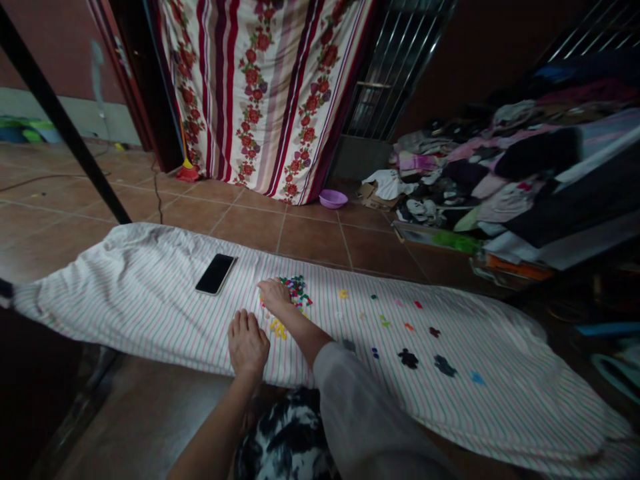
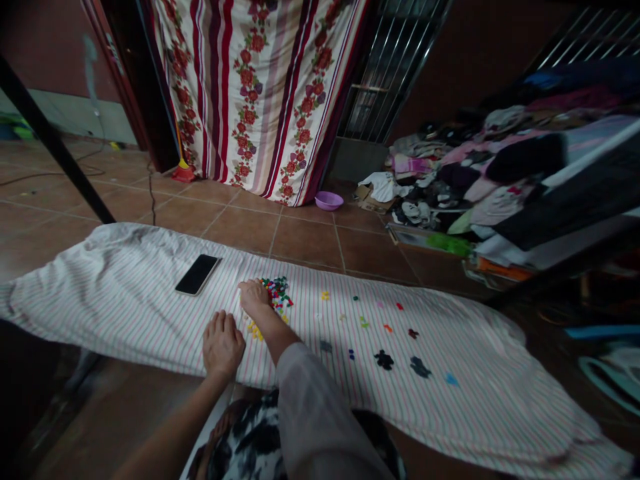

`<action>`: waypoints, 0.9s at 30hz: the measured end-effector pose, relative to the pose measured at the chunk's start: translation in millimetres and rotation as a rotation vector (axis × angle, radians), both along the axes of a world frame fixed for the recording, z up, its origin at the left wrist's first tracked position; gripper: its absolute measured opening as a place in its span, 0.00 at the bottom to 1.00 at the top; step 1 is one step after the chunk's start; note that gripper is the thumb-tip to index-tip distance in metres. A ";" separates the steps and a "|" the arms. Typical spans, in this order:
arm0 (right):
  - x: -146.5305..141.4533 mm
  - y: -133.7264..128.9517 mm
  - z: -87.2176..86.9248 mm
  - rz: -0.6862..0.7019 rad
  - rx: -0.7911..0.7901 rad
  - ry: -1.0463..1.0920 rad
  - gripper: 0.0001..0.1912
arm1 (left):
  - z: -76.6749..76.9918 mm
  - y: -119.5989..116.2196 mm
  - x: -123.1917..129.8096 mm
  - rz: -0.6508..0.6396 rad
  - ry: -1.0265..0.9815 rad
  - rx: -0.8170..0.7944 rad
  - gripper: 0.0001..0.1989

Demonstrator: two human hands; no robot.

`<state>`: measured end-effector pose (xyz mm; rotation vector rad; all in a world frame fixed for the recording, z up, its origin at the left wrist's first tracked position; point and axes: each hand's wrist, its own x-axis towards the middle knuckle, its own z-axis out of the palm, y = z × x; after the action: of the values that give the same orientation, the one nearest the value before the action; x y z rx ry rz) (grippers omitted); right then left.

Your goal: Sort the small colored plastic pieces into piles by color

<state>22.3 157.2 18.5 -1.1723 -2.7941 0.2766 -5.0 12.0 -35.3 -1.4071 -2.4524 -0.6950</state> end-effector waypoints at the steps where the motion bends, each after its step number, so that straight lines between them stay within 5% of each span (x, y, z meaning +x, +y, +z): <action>1: -1.8 0.2 -0.5 -0.010 -0.001 -0.030 0.16 | -0.3 0.2 0.0 0.001 0.006 0.002 0.20; 6: -3.0 -1.2 -6.0 -0.092 -0.034 -0.007 0.16 | 1.7 -0.8 0.9 -0.003 0.005 -0.014 0.20; 17: 20.6 -36.1 -10.9 -0.267 -0.165 0.455 0.14 | 6.0 -3.5 0.2 -0.010 0.049 -0.006 0.18; 27: 92.4 -77.6 -16.5 -0.250 -0.163 0.605 0.16 | 4.3 -4.7 -1.0 -0.016 0.003 0.024 0.17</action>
<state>114.6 79.6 1.9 -1.2022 -2.1148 0.7101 -6.0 7.2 -31.0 -1.4201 -2.4246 -0.7225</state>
